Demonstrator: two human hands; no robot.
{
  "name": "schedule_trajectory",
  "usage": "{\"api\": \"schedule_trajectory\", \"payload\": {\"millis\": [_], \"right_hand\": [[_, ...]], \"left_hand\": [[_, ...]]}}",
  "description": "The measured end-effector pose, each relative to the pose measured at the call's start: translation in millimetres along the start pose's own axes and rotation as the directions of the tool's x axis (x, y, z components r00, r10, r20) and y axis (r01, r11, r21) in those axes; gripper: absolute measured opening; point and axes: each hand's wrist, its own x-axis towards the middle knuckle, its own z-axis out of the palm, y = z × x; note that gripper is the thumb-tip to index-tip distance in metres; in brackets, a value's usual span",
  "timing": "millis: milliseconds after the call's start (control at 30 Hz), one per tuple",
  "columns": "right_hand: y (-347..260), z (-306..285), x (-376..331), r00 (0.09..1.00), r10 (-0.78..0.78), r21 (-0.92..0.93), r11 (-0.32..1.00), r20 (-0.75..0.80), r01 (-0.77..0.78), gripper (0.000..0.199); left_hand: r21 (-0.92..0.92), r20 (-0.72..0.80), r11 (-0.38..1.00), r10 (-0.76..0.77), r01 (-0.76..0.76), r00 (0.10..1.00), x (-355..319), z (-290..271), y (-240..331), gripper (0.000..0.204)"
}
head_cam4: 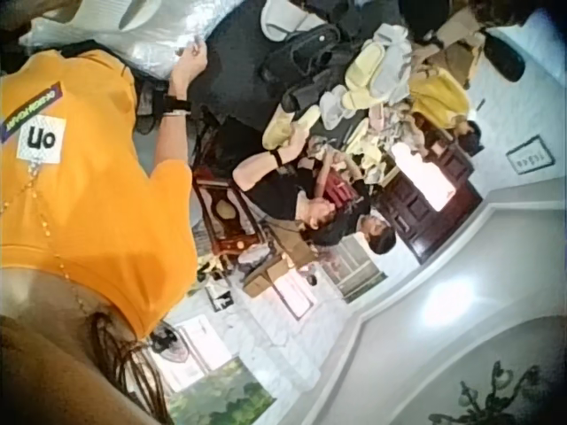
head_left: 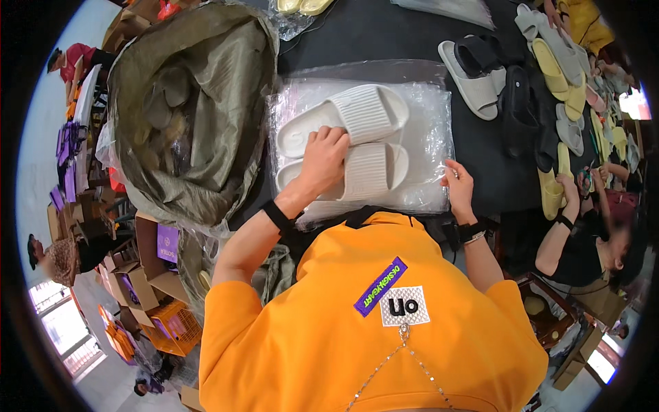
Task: The recorder is packing various pairs of slides/sandals into plastic bags at a packing station.
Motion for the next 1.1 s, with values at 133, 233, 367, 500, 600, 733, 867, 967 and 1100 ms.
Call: {"api": "schedule_trajectory", "payload": {"millis": [133, 233, 367, 500, 600, 733, 867, 967, 1100], "right_hand": [[24.0, 10.7, -15.4, 0.996, 0.003, -0.005, 1.0, 0.091, -0.003, 0.024], [30.8, 11.6, -19.3, 0.992, -0.007, -0.026, 1.0, 0.124, 0.011, 0.023], [32.7, 7.4, -18.0, 0.989, 0.023, -0.05, 0.999, 0.147, -0.016, 0.025], [22.1, 7.3, -15.6, 0.961, 0.103, -0.08, 0.993, 0.257, -0.085, 0.033], [4.6, 12.1, -16.7, 0.958, 0.118, -0.193, 0.979, 0.261, -0.068, 0.04], [9.5, 15.0, -17.1, 0.955, 0.072, -0.205, 0.979, 0.289, -0.011, 0.042], [15.9, 16.2, -24.9, 0.928, -0.093, -0.368, 0.9, 0.36, 0.233, 0.028], [23.8, 19.6, -33.5, 0.871, -0.298, -0.425, 0.78, 0.391, 0.458, 0.017], [9.3, 10.5, -46.2, 0.887, -0.316, -0.486, 0.749, 0.336, 0.451, 0.021]], "left_hand": [[-0.071, 0.052, 0.996, 0.062, -0.059, 0.997, 8.7, 19.8, 29.8, 0.024], [-0.06, 0.095, 0.998, 0.038, -0.032, 0.995, -5.1, 63.5, 25.4, 0.024], [0.01, 0.081, 1.0, -0.015, 0.014, 0.997, -29.4, 75.6, -21.6, 0.025], [0.138, 0.031, 0.949, -0.291, 0.284, 0.956, -56.4, 44.3, -82.7, 0.025], [0.195, -0.059, 0.93, -0.305, 0.31, 0.951, -42.8, 16.4, -95.2, 0.021], [0.077, 0.004, 0.995, -0.06, 0.06, 0.998, -4.8, -0.9, -37.6, 0.021], [-0.08, 0.169, 0.997, 0.014, 0.0, 0.986, 44.8, 44.7, 19.1, 0.027], [-0.021, 0.186, 0.999, -0.035, 0.04, 0.982, 72.0, 90.1, 36.8, 0.023], [0.137, 0.127, 0.986, -0.113, 0.095, 0.986, 81.8, 118.2, 13.4, 0.021]]}}
